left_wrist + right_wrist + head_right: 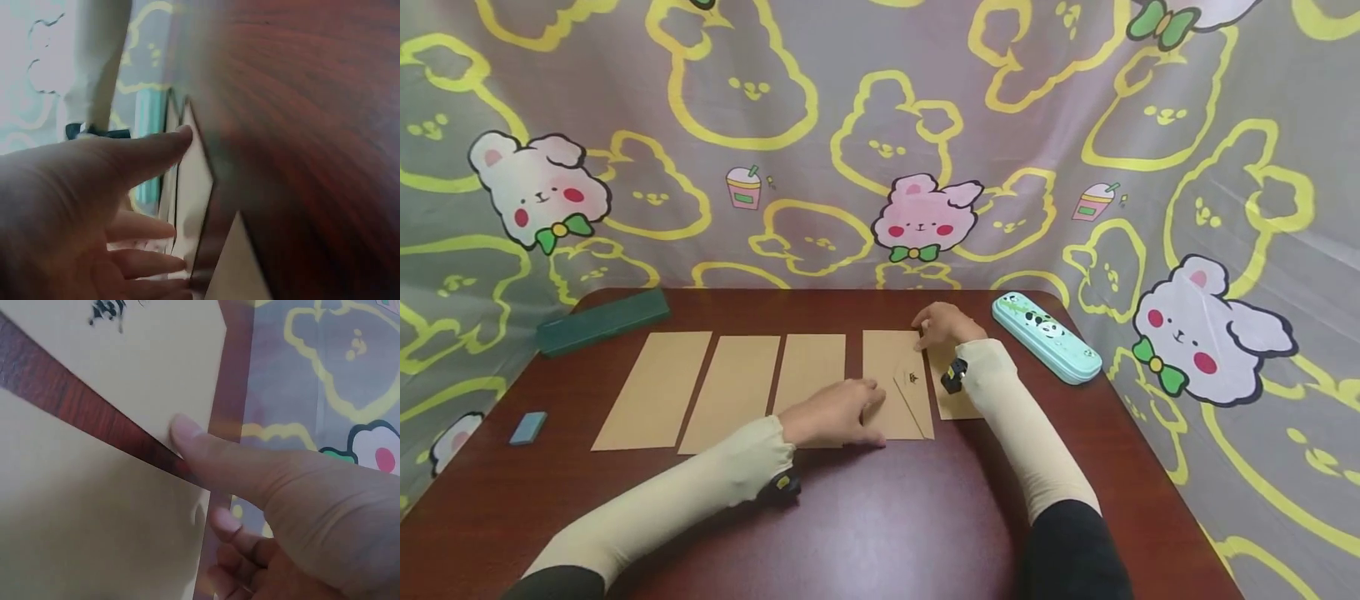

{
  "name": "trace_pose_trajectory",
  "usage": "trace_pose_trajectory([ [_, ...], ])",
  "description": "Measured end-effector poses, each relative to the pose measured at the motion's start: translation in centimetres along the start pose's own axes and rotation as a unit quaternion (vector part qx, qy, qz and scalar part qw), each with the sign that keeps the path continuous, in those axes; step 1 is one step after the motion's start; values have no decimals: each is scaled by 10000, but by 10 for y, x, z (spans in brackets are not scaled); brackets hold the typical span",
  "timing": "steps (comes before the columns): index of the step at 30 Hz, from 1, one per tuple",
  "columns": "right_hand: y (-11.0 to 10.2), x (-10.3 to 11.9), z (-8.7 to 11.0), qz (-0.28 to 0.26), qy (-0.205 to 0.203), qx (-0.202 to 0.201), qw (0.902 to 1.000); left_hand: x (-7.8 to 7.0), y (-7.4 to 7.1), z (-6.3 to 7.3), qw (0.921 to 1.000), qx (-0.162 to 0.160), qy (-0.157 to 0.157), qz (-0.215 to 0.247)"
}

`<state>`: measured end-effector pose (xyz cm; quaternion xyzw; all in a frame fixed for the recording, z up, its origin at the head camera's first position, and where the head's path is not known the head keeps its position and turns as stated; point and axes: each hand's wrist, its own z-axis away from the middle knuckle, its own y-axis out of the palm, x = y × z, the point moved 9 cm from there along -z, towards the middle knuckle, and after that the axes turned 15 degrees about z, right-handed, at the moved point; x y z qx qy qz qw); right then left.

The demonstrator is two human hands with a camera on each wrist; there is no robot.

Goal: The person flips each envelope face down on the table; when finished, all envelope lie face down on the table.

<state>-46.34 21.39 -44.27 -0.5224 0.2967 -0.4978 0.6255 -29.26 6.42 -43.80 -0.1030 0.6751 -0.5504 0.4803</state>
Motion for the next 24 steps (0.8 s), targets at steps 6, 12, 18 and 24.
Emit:
trace_pose_trajectory([
  [6,-4,8,-12,42,-254,-86,9996,3,3,-10,9991,-19,-376,-196],
  [12,-13,12,-18,230,-606,-274,9975,3,-1,-11,9988,-9,-491,-67],
  [18,-3,12,-22,681,-642,-101,9956,6,2,-8,9974,78,-713,58],
  [24,-12,7,-17,270,-782,-281,9962,3,1,-9,9983,22,-589,5],
])
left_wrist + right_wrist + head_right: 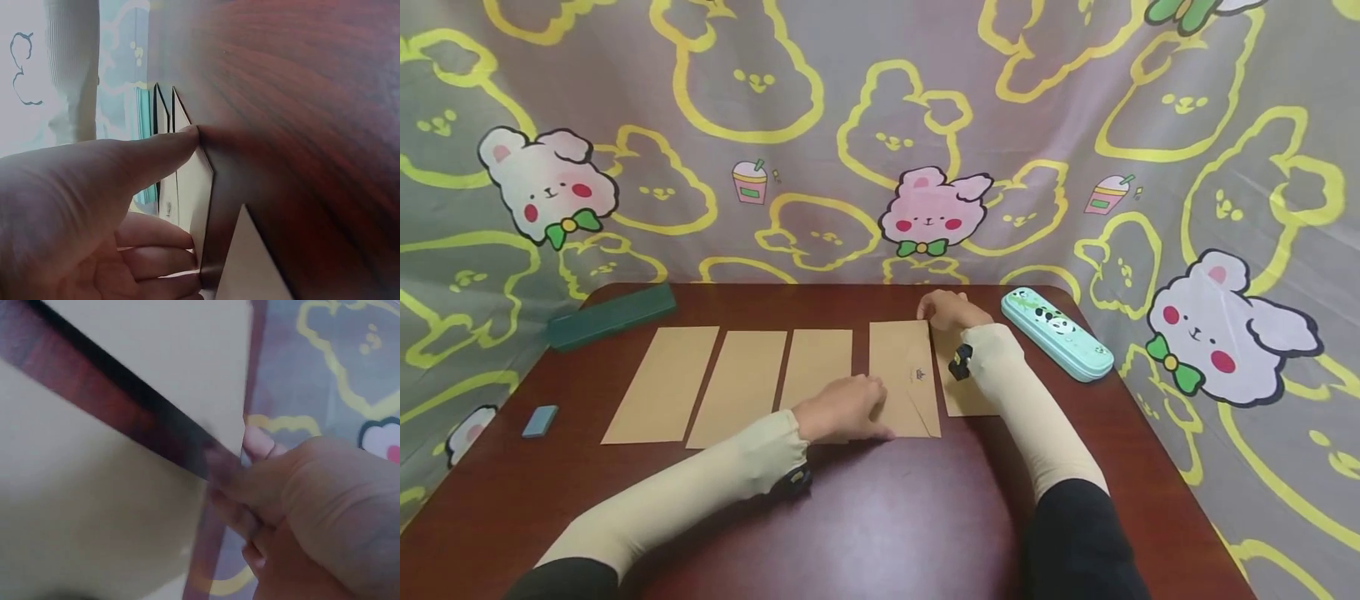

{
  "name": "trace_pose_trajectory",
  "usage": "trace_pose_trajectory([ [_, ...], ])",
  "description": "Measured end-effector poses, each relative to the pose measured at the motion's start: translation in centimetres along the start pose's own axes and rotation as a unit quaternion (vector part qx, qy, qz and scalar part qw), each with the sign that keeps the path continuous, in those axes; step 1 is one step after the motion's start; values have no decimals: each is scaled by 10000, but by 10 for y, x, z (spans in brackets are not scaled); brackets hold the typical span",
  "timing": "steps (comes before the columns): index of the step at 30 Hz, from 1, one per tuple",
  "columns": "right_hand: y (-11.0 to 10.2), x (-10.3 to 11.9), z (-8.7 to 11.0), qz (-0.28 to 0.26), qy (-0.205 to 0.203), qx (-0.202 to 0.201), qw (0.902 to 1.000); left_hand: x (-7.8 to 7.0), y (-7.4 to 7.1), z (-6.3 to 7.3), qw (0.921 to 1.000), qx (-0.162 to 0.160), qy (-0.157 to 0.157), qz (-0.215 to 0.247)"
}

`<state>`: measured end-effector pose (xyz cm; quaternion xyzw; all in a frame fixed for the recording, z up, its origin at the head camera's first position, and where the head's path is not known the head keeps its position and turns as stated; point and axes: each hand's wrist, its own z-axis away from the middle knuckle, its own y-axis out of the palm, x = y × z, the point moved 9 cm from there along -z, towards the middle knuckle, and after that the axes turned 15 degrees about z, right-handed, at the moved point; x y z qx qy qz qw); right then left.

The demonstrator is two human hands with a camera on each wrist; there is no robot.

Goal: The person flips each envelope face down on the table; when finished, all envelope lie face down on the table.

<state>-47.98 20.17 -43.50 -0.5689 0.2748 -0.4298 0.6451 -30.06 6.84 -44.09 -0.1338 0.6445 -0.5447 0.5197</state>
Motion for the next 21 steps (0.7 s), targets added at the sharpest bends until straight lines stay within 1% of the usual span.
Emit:
trace_pose_trajectory([
  [2,-5,0,2,-275,-207,-101,9994,1,-1,0,10000,-8,3,-30],
  [5,-10,2,6,-716,-548,-196,9957,3,-2,2,10000,-22,-2,-77],
  [10,-15,1,8,-1085,-668,-352,9912,4,-2,11,9997,-75,181,-178],
  [13,-18,4,12,-1388,-730,-325,9871,3,0,17,9993,-112,347,8],
  [15,-21,8,14,-1772,-808,-245,9805,2,0,20,9988,-163,410,195],
  [17,-24,15,14,-2250,-860,-147,9704,3,0,22,9981,-201,463,363],
  [19,-27,22,11,-2629,-976,-113,9598,3,0,23,9976,-237,493,413],
  [21,-28,29,5,-2934,-1014,-161,9505,3,0,24,9975,-258,529,392],
])
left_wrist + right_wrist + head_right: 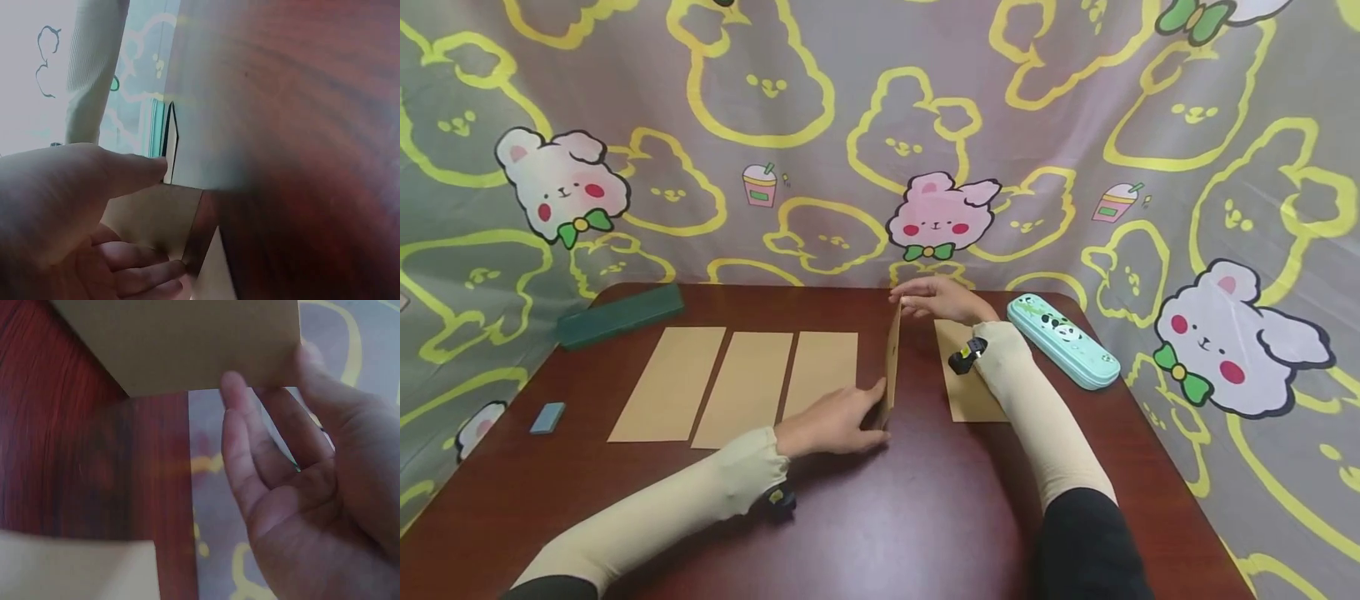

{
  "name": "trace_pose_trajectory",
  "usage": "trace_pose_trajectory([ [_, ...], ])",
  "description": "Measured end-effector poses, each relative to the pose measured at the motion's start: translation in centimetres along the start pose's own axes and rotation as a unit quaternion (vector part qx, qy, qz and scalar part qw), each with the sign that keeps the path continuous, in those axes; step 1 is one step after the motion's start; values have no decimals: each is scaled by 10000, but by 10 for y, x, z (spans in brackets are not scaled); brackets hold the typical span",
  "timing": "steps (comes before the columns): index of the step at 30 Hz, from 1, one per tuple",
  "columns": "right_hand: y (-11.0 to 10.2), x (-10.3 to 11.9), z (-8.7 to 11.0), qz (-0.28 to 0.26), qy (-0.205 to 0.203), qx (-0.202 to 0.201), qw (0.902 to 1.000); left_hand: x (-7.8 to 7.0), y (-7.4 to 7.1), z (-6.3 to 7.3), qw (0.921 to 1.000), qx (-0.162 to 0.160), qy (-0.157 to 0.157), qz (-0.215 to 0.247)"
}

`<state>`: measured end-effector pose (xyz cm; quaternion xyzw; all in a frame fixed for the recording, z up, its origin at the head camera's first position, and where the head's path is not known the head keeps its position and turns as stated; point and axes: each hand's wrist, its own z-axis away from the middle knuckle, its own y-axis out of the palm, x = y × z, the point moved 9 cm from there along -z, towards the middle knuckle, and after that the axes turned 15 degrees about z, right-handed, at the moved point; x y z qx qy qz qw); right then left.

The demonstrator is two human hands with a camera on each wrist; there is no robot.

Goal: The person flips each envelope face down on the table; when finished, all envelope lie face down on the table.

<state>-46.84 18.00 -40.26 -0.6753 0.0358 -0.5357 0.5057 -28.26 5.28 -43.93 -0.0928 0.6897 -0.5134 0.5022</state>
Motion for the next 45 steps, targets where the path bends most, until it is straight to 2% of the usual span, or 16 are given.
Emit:
trace_pose_trajectory([
  [6,9,8,-15,-356,-103,-187,9991,-5,4,1,9999,-68,80,39],
  [9,11,11,-16,-308,-50,-262,9992,-5,4,0,9996,-165,66,225],
  [13,12,10,-16,-143,74,-318,9994,-4,-7,5,9981,-482,-214,329],
  [16,14,9,-16,-113,144,-286,9994,-7,-25,14,9947,-662,-454,643],
  [19,15,9,-16,-163,172,-303,9993,-19,-46,19,9897,-919,-188,1084],
  [21,15,9,-16,-208,170,-315,9991,-30,-58,21,9872,-1112,194,1123],
  [23,15,10,-15,-169,151,-333,9992,-37,-62,21,9867,-1188,499,990],
  [27,15,10,-13,-42,108,-307,9995,-43,-59,19,9886,-1138,745,643],
  [31,14,6,-10,25,77,-234,9997,-44,-57,16,9875,-1228,913,384],
  [36,13,-10,-9,39,324,-403,9987,-47,-57,14,9869,-1205,1063,148],
  [38,20,-16,-11,241,445,-321,9982,-47,-58,14,9874,-1171,1064,88],
  [41,37,-20,-17,553,478,6,9973,-48,-58,13,9873,-1158,1085,-42],
  [45,51,-21,-22,552,467,124,9973,-52,-58,12,9860,-1146,1196,-169],
])
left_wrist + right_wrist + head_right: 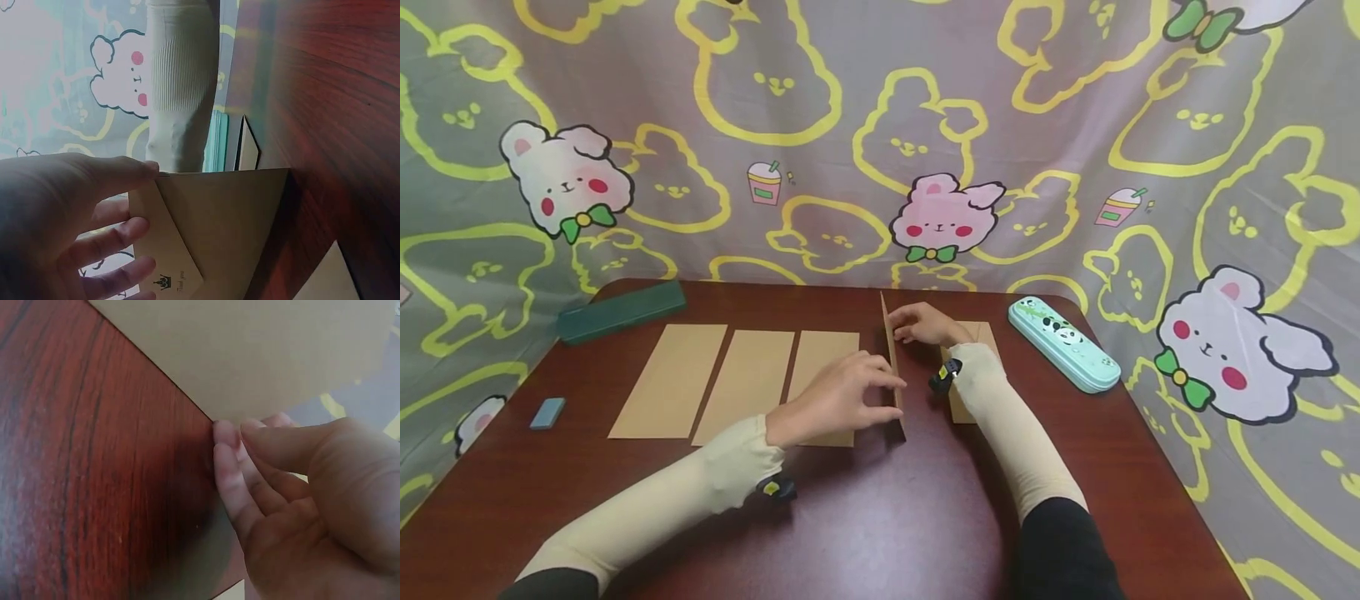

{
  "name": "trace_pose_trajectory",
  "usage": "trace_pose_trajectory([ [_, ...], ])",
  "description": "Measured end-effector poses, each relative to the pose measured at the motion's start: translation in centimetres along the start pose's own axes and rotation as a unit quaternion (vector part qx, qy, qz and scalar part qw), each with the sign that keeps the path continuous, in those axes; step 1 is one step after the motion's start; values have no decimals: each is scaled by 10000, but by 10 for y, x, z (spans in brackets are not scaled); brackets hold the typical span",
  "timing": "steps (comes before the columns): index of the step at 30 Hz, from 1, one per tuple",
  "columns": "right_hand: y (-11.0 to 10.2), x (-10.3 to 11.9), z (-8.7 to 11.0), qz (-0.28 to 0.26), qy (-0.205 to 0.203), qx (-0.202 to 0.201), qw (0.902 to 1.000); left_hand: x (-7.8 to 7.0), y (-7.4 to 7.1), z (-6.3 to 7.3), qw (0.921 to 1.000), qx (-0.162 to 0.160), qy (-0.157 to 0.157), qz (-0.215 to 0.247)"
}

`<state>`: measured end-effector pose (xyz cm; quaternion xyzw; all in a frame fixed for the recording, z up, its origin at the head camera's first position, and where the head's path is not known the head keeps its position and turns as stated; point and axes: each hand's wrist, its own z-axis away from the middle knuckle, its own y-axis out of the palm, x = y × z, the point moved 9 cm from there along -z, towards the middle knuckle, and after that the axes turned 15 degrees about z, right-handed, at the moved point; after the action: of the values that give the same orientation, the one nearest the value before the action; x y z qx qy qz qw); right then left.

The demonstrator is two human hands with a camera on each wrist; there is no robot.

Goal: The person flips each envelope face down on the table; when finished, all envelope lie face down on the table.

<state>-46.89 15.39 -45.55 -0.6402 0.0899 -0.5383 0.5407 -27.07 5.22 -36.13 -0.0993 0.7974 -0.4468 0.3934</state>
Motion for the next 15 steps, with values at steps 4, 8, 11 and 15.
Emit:
trace_pose_trajectory([
  [4,0,1,0,-67,69,-164,9998,-3,1,-3,10000,6,56,11],
  [8,-1,1,1,-16,173,-225,9996,-5,2,-4,10000,7,74,-24],
  [11,-1,0,0,107,223,-316,9992,-4,2,-3,10000,34,67,-8],
  [15,-1,-2,0,166,280,-333,9989,-1,3,-1,9998,-4,82,175],
])
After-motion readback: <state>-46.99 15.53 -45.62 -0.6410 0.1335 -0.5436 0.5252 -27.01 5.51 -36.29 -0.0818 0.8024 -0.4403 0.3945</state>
